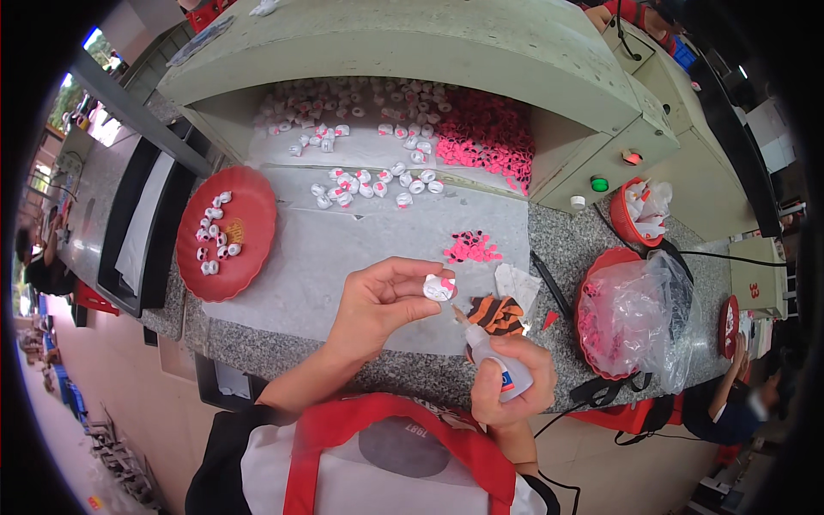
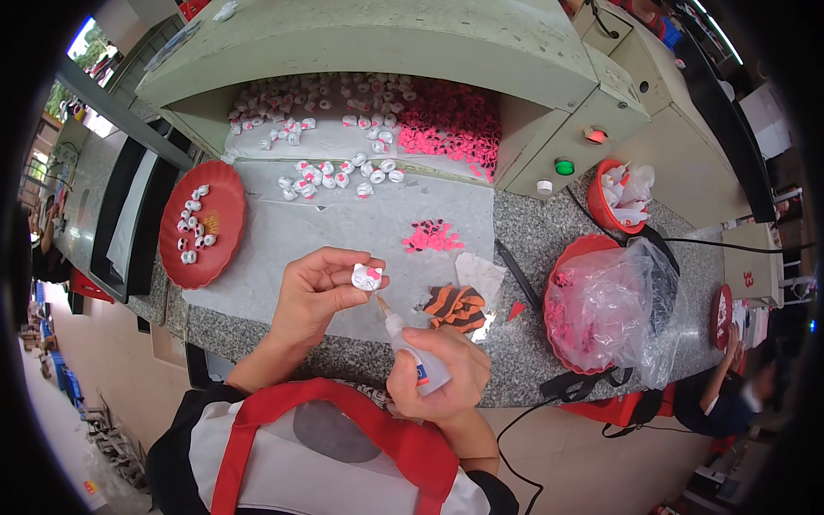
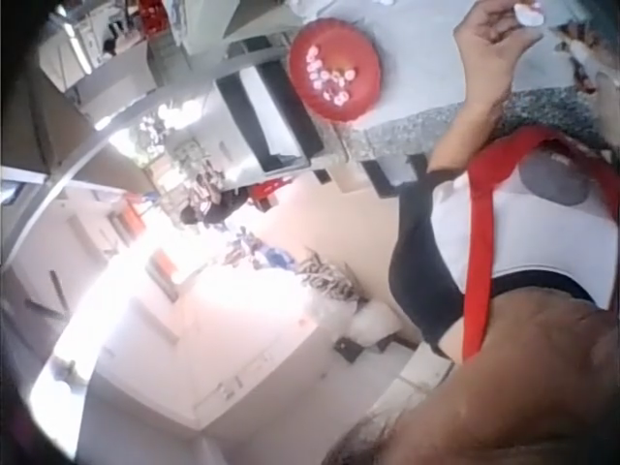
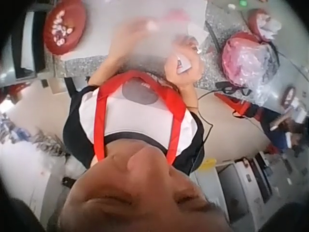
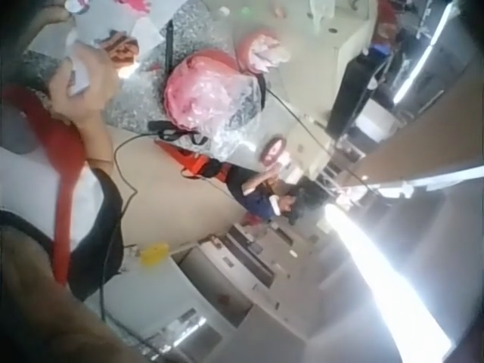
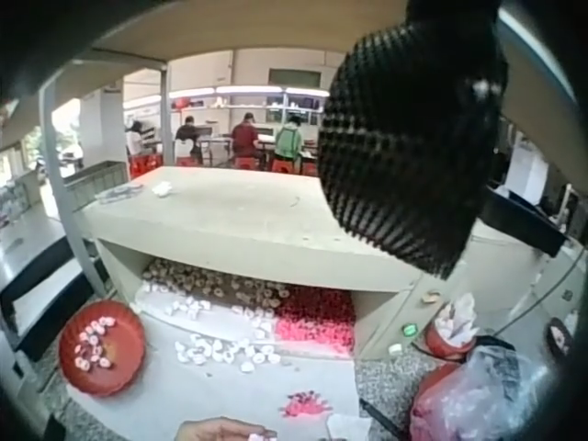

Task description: Gluing small pink bows onto cat-shaped plastic figurines at a factory workbench.

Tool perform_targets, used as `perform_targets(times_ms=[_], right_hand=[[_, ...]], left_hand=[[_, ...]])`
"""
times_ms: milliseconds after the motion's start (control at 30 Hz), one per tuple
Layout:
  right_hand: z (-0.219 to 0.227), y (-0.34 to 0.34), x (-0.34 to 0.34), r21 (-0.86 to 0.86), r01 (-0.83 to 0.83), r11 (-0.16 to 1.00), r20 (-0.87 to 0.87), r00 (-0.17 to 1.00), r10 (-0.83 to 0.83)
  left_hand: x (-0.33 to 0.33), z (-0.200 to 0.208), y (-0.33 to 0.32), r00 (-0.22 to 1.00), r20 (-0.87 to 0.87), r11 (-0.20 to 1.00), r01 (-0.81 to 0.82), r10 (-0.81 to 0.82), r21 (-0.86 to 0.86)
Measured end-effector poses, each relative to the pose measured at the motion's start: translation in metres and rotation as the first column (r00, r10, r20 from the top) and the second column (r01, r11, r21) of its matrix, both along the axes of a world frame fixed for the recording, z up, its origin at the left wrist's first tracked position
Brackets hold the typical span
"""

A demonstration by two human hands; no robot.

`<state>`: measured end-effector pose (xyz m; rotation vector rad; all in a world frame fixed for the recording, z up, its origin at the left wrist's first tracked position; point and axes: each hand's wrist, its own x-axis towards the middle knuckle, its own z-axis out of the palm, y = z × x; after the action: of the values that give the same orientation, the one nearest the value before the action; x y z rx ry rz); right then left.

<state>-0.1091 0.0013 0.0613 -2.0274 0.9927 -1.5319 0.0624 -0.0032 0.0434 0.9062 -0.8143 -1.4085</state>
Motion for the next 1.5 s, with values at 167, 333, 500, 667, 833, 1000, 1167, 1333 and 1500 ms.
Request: perform_targets(times_ms=[167,333,500,667,833,1000,1167,1333,1500], right_hand=[[0.000,0.001,-0.002,0.023,0.023,0.999,-0.005,1.000,-0.023],[0.002,0.005,-0.003,0.082,0.002,0.997,0.033,0.999,-0.005],[0.004,-0.004,0.001,-0.087,-0.030,0.996,0.032,0.999,0.033],[0.002,-0.003,-0.001,-0.070,-0.023,0.997,0.040,0.999,0.026],[0.002,-0.003,-0.003,-0.064,-0.014,0.998,0.041,0.999,0.017],[0.005,-0.002,-0.004,-0.061,-0.022,0.998,0.002,1.000,0.022],[0.010,-0.005,0.000,-0.064,-0.034,0.997,-0.025,0.999,0.033],[0.002,-0.009,0.004,0.606,-0.024,0.795,0.254,0.953,-0.165],[-0.104,-0.068,-0.011,0.822,-0.091,0.562,0.245,0.948,-0.205]], left_hand=[[0.000,0.000,-0.001,1.000,-0.020,1.000,0.003,-0.003,0.006],[-0.001,0.000,0.000,1.000,-0.026,1.000,0.001,0.000,0.015],[-0.001,0.000,0.001,0.999,-0.036,1.000,0.011,-0.011,0.005],[0.000,0.000,0.001,1.000,-0.019,1.000,0.011,-0.011,0.003],[0.000,0.000,0.001,1.000,-0.028,1.000,0.000,0.000,0.000],[0.000,0.000,0.000,1.000,-0.024,1.000,0.000,0.000,-0.003],[0.000,0.001,-0.001,1.000,-0.025,1.000,0.009,-0.008,0.007],[0.011,-0.012,-0.004,0.989,0.078,0.992,-0.123,0.123,0.001],[0.011,-0.025,-0.003,0.991,0.049,0.990,-0.130,0.127,0.058]])
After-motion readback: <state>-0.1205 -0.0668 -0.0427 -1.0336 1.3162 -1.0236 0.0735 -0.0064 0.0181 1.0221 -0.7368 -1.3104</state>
